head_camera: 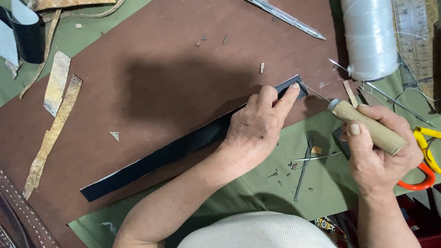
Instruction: A person is seen marking and punching holes into a black leather strip using a hand punch and a wooden mallet on a workshop table.
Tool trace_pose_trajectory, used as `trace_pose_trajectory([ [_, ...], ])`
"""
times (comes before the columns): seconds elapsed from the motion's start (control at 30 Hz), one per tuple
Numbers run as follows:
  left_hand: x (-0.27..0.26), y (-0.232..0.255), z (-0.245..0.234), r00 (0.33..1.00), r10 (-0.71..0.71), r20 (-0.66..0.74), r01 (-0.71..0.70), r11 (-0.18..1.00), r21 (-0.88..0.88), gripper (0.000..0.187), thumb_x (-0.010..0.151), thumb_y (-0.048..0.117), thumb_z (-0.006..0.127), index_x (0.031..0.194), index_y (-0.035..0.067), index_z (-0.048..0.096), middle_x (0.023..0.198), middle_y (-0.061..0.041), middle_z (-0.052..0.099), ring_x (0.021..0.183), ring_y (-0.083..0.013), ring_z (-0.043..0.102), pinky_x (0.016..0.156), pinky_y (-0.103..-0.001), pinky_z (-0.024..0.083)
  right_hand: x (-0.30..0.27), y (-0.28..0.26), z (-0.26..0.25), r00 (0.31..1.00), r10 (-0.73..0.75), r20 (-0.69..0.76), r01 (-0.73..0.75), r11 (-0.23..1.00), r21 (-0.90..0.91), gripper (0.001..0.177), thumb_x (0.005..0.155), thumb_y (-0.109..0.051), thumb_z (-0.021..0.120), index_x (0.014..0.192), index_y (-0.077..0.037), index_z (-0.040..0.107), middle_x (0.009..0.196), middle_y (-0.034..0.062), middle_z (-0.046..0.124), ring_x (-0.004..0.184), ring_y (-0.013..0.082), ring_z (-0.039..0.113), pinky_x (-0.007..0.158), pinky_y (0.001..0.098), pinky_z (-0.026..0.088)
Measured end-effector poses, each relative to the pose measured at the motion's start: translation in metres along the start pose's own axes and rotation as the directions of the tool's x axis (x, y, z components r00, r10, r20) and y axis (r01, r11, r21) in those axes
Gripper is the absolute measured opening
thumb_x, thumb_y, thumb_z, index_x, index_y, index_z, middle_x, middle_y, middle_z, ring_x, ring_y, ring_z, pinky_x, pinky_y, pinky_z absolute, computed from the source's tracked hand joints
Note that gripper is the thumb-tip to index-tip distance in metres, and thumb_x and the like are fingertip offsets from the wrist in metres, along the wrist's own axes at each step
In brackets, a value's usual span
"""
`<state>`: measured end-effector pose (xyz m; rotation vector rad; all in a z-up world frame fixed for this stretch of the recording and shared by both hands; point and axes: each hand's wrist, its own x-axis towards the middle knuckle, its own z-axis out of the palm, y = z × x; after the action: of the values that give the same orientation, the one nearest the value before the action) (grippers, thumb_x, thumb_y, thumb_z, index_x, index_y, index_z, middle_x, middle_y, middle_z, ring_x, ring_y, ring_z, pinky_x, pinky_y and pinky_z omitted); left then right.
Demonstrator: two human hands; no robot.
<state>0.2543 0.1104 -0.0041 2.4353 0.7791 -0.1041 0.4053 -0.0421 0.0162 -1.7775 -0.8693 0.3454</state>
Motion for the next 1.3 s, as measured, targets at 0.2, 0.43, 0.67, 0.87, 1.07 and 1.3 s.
trace_pose_trajectory([
  [0.2,-0.002,-0.003,0.005,0.994,0.041,-0.105,-0.036,0.998,0.049,0.057,0.096,0.001,0.053,0.151,0.019,0.047,0.104,-0.008,0.043,0.076,-0.0296,0.055,0.044,-0.044,0.054,0.003,0.001,0.004,1.000,-0.027,-0.001,0.027,1.000,-0.016,0.021,0.109,-0.002,0.067,0.122,0.014,0.062,0.088,0.0246,0.064,0.069,0.0273,0.065,0.069,0.0313,0.051],
  [0.43,-0.004,-0.005,0.004,0.972,0.113,-0.209,-0.087,0.988,0.130,0.056,0.095,0.000,0.059,0.148,0.016,0.050,0.102,-0.009,0.044,0.075,-0.0278,0.054,0.042,-0.039,0.052,0.004,0.001,0.005,0.999,-0.039,0.011,0.039,0.999,-0.034,0.021,0.111,-0.002,0.067,0.123,0.014,0.061,0.084,0.0236,0.064,0.069,0.0272,0.066,0.066,0.0303,0.050],
  [0.67,-0.004,-0.006,0.003,0.971,0.122,-0.207,-0.093,0.985,0.146,0.059,0.093,0.000,0.061,0.149,0.016,0.050,0.102,-0.008,0.046,0.069,-0.0244,0.053,0.043,-0.037,0.054,0.005,-0.001,0.004,0.999,-0.050,0.014,0.052,0.993,-0.102,0.021,0.111,-0.004,0.070,0.123,0.012,0.064,0.095,0.0237,0.066,0.074,0.0275,0.066,0.071,0.0327,0.050],
  [0.87,-0.004,-0.005,-0.002,0.959,0.141,-0.246,-0.090,0.974,0.207,0.052,0.097,0.006,0.062,0.147,0.017,0.052,0.101,-0.007,0.046,0.074,-0.0224,0.054,0.045,-0.032,0.053,0.012,-0.009,-0.005,0.992,-0.085,0.093,0.104,0.969,-0.225,0.021,0.108,0.001,0.077,0.124,0.013,0.068,0.107,0.0232,0.070,0.084,0.0238,0.060,0.078,0.0324,0.047],
  [1.07,-0.004,-0.006,0.004,0.967,0.122,-0.222,-0.078,0.977,0.196,0.055,0.096,0.008,0.059,0.149,0.019,0.050,0.104,-0.007,0.047,0.075,-0.0231,0.054,0.045,-0.034,0.052,0.020,-0.013,-0.006,0.983,-0.100,0.156,0.139,0.954,-0.265,0.022,0.107,0.000,0.081,0.122,0.012,0.071,0.102,0.0225,0.071,0.079,0.0229,0.060,0.073,0.0313,0.046],
  [1.3,-0.003,-0.005,0.010,0.948,0.150,-0.281,-0.075,0.962,0.262,0.057,0.093,0.004,0.060,0.148,0.019,0.051,0.102,-0.006,0.046,0.072,-0.0217,0.052,0.044,-0.034,0.052,0.042,-0.026,-0.011,0.934,-0.195,0.299,0.261,0.945,-0.198,0.025,0.102,0.000,0.083,0.118,0.015,0.070,0.112,0.0259,0.074,0.088,0.0259,0.068,0.076,0.0317,0.052],
])
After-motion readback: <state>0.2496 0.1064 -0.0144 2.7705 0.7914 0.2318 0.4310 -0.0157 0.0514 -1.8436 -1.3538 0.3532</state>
